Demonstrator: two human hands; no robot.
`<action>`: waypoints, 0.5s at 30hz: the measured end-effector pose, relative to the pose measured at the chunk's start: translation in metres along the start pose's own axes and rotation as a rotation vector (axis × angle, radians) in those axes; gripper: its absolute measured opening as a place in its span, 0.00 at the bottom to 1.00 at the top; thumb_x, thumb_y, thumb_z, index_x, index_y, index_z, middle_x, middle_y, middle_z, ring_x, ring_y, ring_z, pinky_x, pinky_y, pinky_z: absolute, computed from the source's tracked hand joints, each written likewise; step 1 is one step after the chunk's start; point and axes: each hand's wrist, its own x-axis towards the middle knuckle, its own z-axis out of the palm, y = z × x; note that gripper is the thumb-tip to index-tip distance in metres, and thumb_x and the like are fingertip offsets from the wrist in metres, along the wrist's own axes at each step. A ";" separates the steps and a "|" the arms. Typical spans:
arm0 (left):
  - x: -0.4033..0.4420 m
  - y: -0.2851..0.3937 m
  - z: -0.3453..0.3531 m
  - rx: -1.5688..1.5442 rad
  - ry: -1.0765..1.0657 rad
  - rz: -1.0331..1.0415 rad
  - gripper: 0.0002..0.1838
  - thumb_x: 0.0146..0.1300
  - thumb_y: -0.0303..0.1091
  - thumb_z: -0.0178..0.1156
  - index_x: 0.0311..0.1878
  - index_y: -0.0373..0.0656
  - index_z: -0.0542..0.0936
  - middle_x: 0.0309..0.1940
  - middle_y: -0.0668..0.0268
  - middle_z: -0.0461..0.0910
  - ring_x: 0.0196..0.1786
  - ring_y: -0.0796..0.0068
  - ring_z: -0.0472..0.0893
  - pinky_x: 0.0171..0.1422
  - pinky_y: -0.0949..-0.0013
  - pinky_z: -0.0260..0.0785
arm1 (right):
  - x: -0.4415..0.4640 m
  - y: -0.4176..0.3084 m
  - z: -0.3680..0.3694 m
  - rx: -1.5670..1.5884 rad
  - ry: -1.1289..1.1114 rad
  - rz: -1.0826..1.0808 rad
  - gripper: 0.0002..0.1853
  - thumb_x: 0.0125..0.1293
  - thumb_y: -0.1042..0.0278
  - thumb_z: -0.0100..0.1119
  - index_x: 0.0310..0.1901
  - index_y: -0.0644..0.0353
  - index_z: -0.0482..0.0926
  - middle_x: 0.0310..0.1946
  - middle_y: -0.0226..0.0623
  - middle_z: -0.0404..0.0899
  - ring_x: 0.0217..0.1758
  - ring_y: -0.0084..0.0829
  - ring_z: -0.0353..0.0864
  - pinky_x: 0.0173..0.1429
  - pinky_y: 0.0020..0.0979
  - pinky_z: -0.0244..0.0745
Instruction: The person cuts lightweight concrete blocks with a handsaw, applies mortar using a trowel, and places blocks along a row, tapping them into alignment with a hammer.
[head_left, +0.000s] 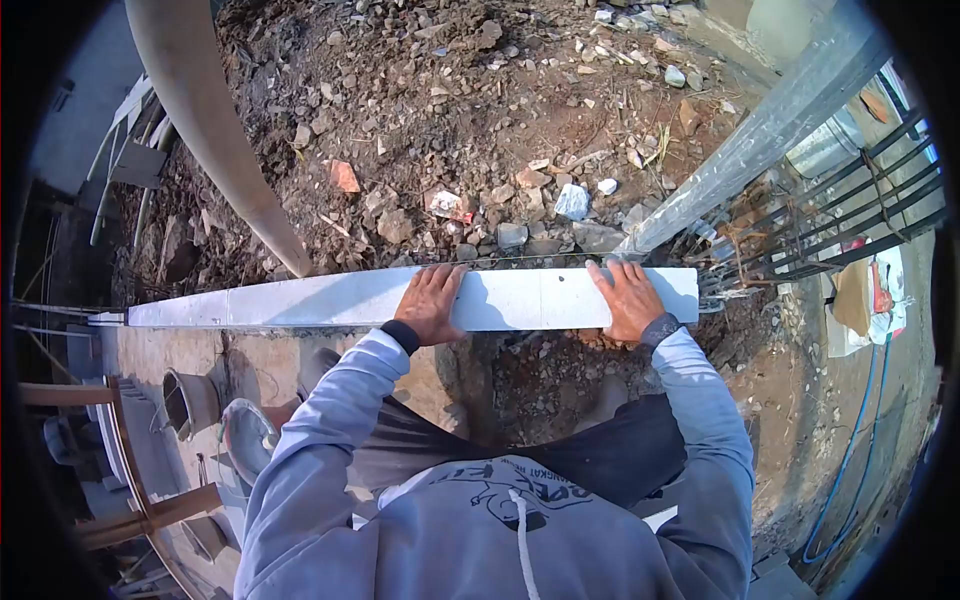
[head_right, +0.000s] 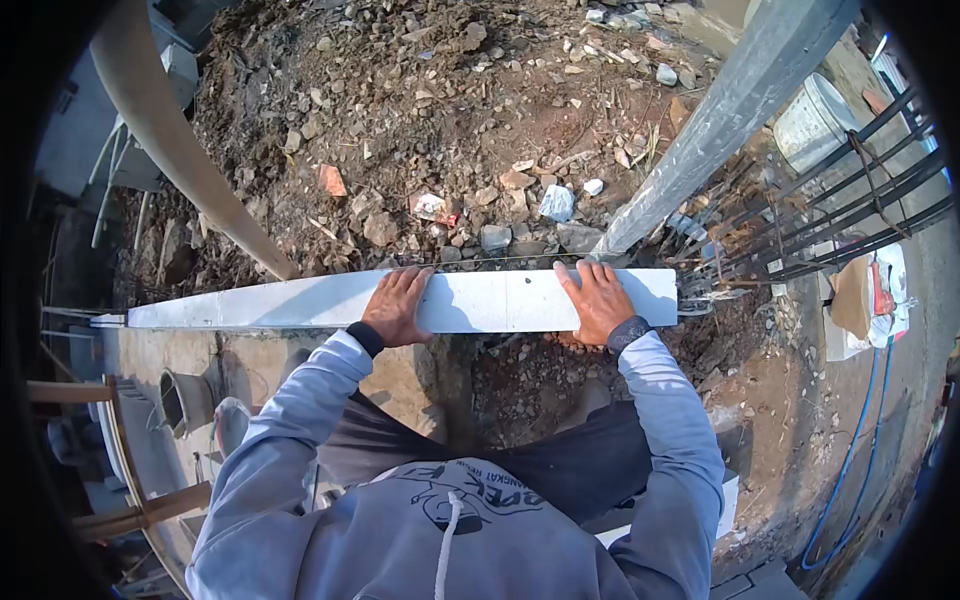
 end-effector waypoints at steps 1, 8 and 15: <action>0.001 0.000 -0.001 0.001 0.002 0.001 0.56 0.37 0.50 0.75 0.70 0.40 0.60 0.63 0.49 0.65 0.67 0.48 0.64 0.72 0.50 0.55 | 0.002 0.001 -0.002 -0.018 -0.049 0.008 0.55 0.39 0.61 0.74 0.72 0.59 0.55 0.58 0.56 0.64 0.62 0.55 0.65 0.70 0.50 0.57; 0.001 -0.010 0.018 -0.019 0.113 0.018 0.53 0.37 0.49 0.76 0.67 0.39 0.62 0.61 0.50 0.67 0.66 0.48 0.65 0.72 0.50 0.57 | 0.018 0.004 0.000 -0.009 -0.143 0.018 0.59 0.34 0.65 0.76 0.73 0.58 0.54 0.61 0.55 0.62 0.66 0.56 0.61 0.72 0.49 0.55; 0.005 -0.011 0.019 -0.090 0.053 -0.035 0.57 0.34 0.45 0.77 0.70 0.44 0.60 0.65 0.50 0.63 0.70 0.47 0.62 0.74 0.49 0.55 | 0.019 0.009 0.007 -0.010 -0.113 0.013 0.57 0.37 0.67 0.74 0.73 0.57 0.55 0.60 0.57 0.62 0.66 0.58 0.62 0.72 0.50 0.55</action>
